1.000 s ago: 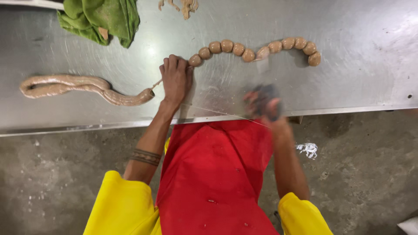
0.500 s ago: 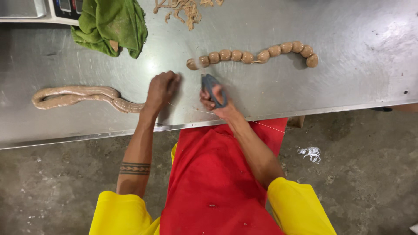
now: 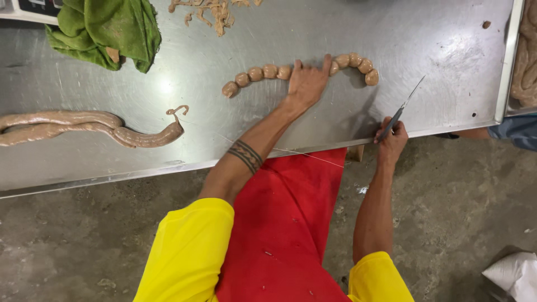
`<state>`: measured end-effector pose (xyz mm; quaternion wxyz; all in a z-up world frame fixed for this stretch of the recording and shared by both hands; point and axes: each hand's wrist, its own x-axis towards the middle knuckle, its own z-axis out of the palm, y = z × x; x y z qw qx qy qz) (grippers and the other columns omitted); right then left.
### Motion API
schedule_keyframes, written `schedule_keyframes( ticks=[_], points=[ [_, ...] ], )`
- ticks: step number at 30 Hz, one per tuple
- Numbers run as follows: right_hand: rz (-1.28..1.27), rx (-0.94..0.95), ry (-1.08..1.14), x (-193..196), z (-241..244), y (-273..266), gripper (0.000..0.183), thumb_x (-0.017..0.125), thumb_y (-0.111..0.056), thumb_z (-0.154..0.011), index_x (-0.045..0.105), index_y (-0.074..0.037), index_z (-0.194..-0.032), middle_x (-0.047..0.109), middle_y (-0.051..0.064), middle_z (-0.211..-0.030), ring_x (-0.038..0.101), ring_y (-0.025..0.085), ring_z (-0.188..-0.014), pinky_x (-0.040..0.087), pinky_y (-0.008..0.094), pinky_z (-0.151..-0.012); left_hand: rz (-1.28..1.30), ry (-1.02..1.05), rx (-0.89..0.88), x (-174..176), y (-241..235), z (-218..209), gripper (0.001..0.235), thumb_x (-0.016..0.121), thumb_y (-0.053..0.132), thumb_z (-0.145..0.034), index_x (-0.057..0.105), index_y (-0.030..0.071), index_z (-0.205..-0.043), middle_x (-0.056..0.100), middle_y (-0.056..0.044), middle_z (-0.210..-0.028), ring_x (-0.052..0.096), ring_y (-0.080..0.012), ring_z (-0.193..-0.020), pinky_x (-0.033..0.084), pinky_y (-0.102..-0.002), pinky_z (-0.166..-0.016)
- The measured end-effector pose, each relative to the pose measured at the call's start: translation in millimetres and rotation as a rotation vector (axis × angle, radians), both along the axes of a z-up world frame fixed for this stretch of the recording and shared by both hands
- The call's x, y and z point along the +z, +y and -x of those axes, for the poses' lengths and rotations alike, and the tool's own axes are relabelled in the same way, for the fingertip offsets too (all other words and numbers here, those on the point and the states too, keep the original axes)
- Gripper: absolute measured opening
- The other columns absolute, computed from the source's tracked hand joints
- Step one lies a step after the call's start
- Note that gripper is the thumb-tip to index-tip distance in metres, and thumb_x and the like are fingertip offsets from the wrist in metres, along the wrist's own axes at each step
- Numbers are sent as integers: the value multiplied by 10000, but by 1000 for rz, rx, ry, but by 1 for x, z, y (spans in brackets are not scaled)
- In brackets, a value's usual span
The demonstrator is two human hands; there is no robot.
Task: The person ties individual links in a long casing of sausage using white string by hand on a stainless steel table, occasionally using scissors to cut the thread.
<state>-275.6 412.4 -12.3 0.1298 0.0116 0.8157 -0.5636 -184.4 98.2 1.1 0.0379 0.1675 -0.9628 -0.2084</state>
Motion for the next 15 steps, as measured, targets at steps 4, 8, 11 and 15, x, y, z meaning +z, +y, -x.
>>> schedule_keyframes(
  ticks=[4, 8, 11, 15],
  points=[
    [-166, 192, 234, -13, 1, 15, 317, 775, -300, -1017, 631, -20, -977, 614, 63, -832, 544, 185, -708, 442, 348, -626, -918, 305, 107, 27, -37, -17, 490, 717, 85, -879, 496, 32, -1313, 729, -139, -885, 701, -241, -786, 568, -376, -719],
    [-415, 309, 553, -10, -6, -4, 478, 906, -377, -967, 720, 50, -1072, 719, 168, -1003, 637, 252, -891, 512, 410, -833, -1226, 427, 144, 118, -144, -105, 485, 672, 38, -878, 521, 49, -1339, 728, -87, -807, 668, -108, -669, 545, -276, -636],
    [-485, 230, 517, -2, -18, -3, 495, 943, -348, -930, 681, 66, -1002, 706, 196, -928, 618, 260, -807, 505, 405, -764, -1066, 655, 7, 111, -184, -158, 488, 686, 68, -915, 557, 8, -1382, 646, -76, -1217, 677, -159, -800, 592, -329, -715],
    [-511, 235, 513, -12, -6, -22, 523, 959, -362, -945, 658, 64, -988, 682, 194, -886, 591, 259, -773, 494, 417, -739, -760, 695, 760, 101, 164, 6, 507, 757, 95, -911, 571, -86, -1346, 651, -191, -1220, 667, -250, -1060, 582, -334, -920]
  ],
)
